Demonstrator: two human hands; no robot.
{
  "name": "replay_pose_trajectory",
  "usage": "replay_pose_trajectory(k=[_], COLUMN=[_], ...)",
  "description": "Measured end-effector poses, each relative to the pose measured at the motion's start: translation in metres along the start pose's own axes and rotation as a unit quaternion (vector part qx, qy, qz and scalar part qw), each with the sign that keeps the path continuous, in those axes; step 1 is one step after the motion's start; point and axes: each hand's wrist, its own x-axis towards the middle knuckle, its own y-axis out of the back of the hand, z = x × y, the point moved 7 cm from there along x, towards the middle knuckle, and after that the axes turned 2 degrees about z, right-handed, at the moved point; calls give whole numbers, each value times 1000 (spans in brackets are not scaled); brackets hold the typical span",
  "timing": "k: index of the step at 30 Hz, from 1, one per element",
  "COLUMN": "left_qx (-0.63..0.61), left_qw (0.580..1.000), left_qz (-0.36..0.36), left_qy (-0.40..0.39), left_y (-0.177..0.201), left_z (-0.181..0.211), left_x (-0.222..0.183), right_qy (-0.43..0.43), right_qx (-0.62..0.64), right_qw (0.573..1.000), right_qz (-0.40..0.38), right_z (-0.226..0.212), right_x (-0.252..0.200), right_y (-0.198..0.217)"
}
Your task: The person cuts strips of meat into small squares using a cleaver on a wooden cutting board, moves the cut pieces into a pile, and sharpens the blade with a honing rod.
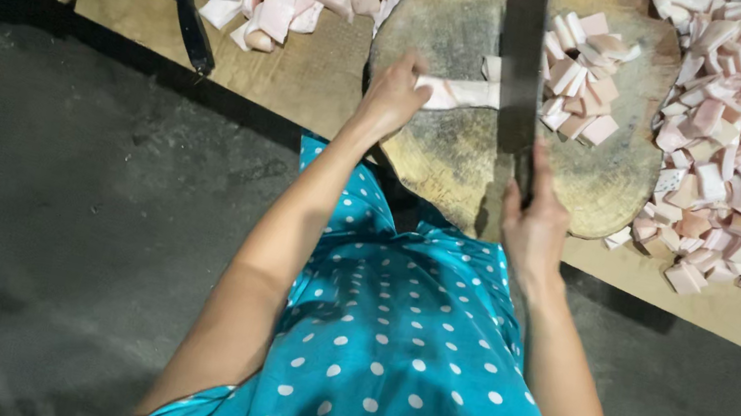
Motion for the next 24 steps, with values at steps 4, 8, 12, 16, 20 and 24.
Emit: replay_pose_trajectory(k=[4, 8, 12, 16, 20, 24], left_qx=[-9, -32, -8, -9, 21, 2], left_qw=[999, 998, 998, 1000, 999, 999], left_qz=[-28, 49, 48, 19, 25, 36], left_qy=[38, -8, -44, -4, 34, 29], left_y=[8, 16, 17, 12, 10, 7], left_z=[-14, 0, 20, 9, -7, -8], left_x=[-29, -33, -38, -37, -37, -31], right_qy=[-69, -82, 126, 180, 119, -63], right_qx=[41, 25, 25, -15, 21, 28], right_qw=[997, 996, 982, 981, 992, 997], right_qz=[-6, 16, 138, 73, -18, -16], right_z=[1, -16, -49, -48, -25, 0], right_x=[9, 15, 6, 2, 5, 15], right_y=[15, 40, 60, 10, -7, 21])
